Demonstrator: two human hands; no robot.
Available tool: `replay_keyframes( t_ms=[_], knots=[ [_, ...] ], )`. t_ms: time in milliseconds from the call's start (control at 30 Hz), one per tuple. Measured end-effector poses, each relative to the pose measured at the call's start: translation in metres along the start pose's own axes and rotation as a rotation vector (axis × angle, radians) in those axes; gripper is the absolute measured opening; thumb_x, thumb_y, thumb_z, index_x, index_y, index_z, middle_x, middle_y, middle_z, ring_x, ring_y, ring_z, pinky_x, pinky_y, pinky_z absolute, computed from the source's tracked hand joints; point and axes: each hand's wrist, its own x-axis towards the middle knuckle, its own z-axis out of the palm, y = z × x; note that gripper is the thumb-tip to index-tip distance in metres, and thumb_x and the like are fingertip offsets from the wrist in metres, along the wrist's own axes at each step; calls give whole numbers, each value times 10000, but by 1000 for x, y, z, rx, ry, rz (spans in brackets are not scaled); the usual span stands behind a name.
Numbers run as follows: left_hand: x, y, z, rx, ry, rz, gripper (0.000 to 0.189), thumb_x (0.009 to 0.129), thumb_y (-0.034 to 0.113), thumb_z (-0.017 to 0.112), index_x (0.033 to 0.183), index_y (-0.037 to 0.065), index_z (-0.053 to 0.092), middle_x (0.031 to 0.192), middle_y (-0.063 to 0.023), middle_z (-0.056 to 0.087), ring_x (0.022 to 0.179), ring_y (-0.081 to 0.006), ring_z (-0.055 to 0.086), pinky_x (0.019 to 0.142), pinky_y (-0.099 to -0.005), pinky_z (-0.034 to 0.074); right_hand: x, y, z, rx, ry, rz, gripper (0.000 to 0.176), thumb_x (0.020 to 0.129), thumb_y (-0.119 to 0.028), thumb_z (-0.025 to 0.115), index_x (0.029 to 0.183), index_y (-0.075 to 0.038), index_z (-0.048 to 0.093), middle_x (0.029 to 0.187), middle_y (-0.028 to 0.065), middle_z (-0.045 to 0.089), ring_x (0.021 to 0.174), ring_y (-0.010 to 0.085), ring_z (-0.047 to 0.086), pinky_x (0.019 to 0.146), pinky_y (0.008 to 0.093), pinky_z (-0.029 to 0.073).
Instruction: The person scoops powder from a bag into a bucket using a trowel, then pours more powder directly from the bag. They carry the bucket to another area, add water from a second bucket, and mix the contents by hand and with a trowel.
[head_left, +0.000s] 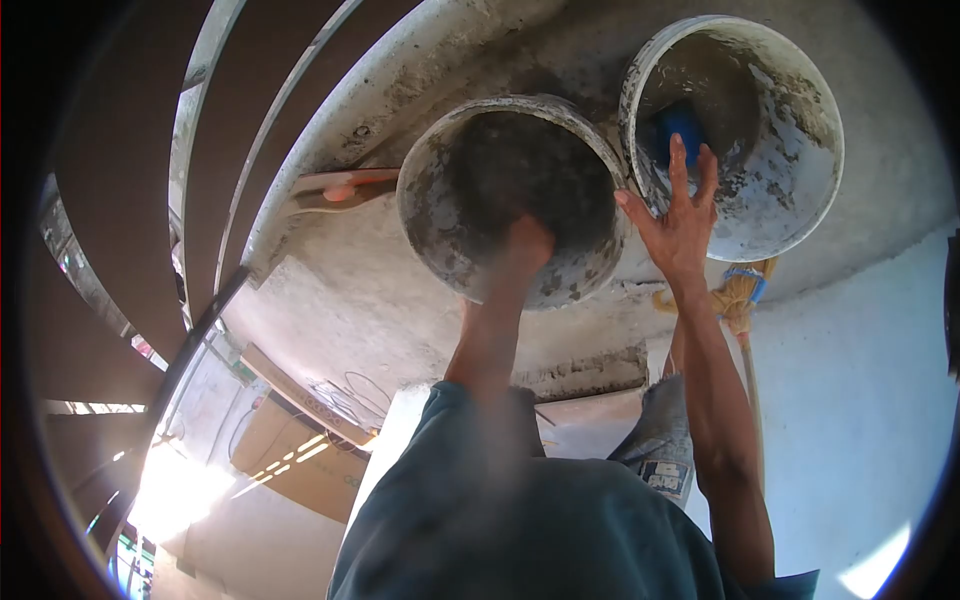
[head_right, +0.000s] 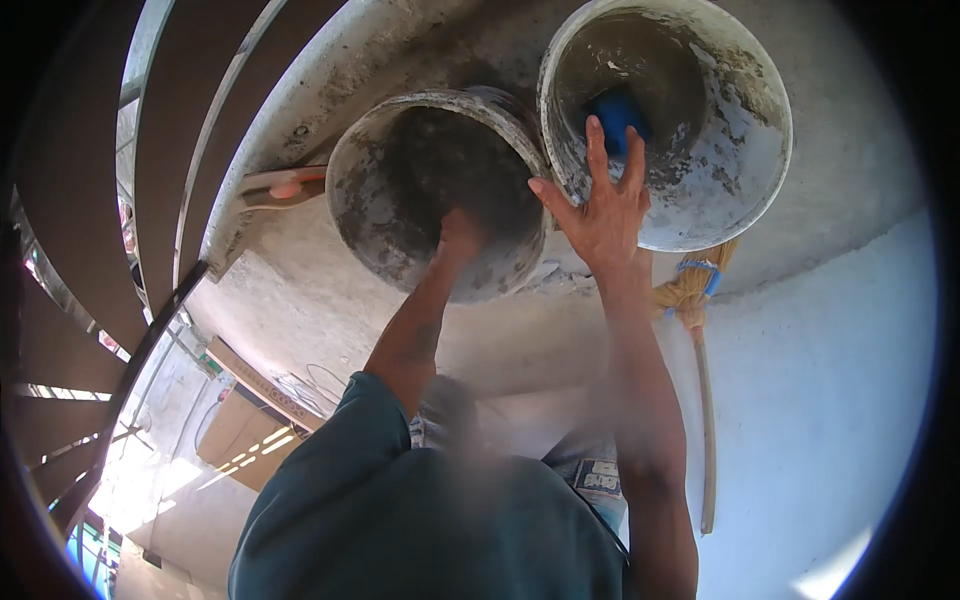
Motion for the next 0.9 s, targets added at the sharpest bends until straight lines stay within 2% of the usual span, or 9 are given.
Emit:
replay_keyframes(
  t_ms=[100,200,367,467,533,600,700,800,900],
  knots=[
    [-12,17,-3,-57,-94,-53,297,863,224,537,1102,92,656,1018,-197,670,957,-399,641,842,-463,523,0,-1,-6,-66,-9,16,927,715,-693,661,1483,-310,309,1453,276,231,1304,450,353,931,625,368],
    [-58,22,-40,-429,330,-149,217,829,164,567,943,36,699,841,-196,680,836,-333,681,711,-431,558,3,-4,-1,-42,6,5,914,717,-699,651,1478,-317,318,1446,276,252,1294,448,370,932,630,364],
    [5,-26,-68,-211,66,-242,262,850,229,549,962,36,686,1004,-250,655,980,-406,631,845,-459,511,2,-5,-5,-60,-29,23,907,721,-702,642,1477,-320,320,1428,276,286,1278,449,390,928,626,372],
    [45,-10,-21,187,127,63,307,856,254,546,968,-3,672,1015,-258,649,1002,-409,618,862,-469,495,2,-3,0,-62,-23,20,906,722,-704,641,1477,-323,317,1427,275,286,1276,449,391,929,626,373],
    [38,6,-10,155,200,188,313,854,257,552,960,-12,670,1017,-255,649,1005,-406,615,868,-468,490,2,-1,1,-46,-10,6,906,722,-705,639,1478,-326,314,1427,275,284,1278,449,388,934,628,370],
    [7,19,-26,-323,213,81,295,847,249,562,945,-6,676,1017,-248,651,1004,-402,615,871,-463,489,0,1,-3,-79,-42,22,909,723,-707,636,1481,-331,304,1434,268,277,1286,445,379,938,630,367],
    [-52,9,-67,-408,229,-60,290,839,248,577,939,-4,678,974,-237,661,981,-419,615,863,-463,489,5,-5,1,-54,-56,27,917,721,-713,632,1485,-336,292,1443,257,266,1301,438,363,941,632,366],
    [-38,-17,-63,-71,429,10,166,811,180,584,871,104,718,829,-116,645,771,-310,624,724,-451,516,0,-3,-3,-90,-71,53,927,715,-721,631,1486,-338,288,1451,249,259,1314,436,348,945,634,364],
    [29,-32,-57,347,238,312,161,776,186,604,835,102,729,864,-87,666,793,-302,623,727,-474,509,3,0,-1,-90,-64,43,932,713,-729,628,1487,-340,283,1451,253,262,1319,443,342,939,636,371]
  ],
)
